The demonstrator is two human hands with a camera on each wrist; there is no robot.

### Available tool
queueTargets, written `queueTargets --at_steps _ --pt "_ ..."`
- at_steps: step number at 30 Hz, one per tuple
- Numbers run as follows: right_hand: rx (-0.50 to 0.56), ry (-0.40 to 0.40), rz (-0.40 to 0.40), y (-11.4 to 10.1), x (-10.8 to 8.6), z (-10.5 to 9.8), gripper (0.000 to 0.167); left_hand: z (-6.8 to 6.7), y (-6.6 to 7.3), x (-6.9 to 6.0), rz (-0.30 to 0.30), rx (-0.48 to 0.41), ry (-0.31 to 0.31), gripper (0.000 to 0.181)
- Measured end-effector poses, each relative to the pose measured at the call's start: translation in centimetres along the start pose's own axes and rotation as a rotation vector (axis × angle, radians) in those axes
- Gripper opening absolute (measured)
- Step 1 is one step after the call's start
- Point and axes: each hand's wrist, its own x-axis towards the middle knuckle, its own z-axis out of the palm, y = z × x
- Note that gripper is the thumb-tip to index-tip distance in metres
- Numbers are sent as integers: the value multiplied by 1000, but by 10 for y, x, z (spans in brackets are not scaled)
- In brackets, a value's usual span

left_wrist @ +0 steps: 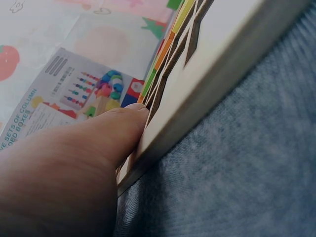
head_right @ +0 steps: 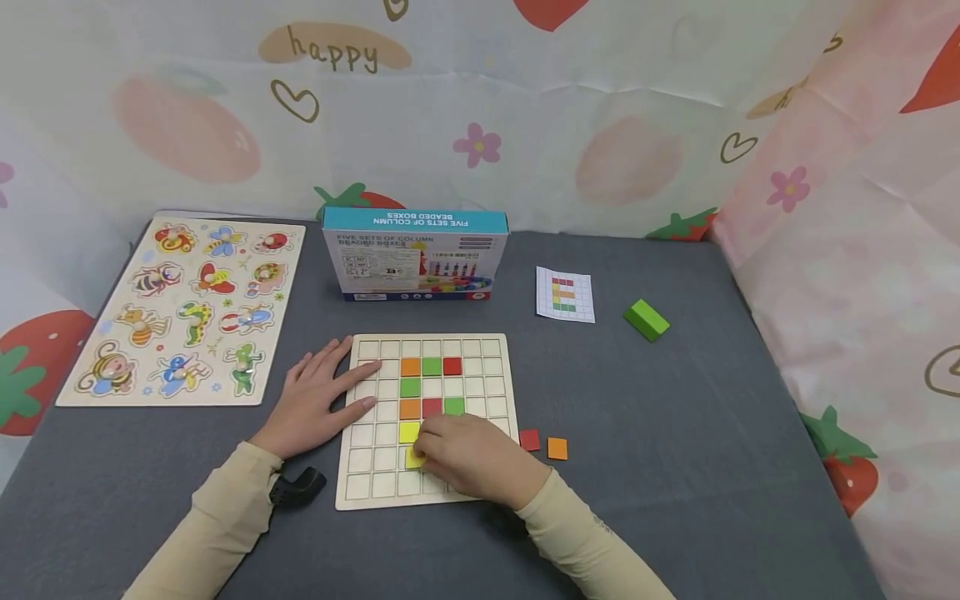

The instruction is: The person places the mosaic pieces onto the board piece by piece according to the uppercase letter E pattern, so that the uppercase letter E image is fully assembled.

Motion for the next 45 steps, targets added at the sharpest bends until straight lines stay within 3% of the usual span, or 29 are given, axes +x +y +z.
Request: queueTargets --at_steps 10,36,41,45 --pt "-45 -66 43 -4 4 6 13 0 0 0 -4 -1 -4 57" --pt "-117 -86 49 -11 8 7 16 0 0 -1 -5 -7 0 57" --pt "-62 -86 105 -9 -1 -2 17 0 0 0 -12 -2 -7 58" --pt "-65 -49 182 1 -22 -14 18 -1 0 0 -12 -3 -12 58"
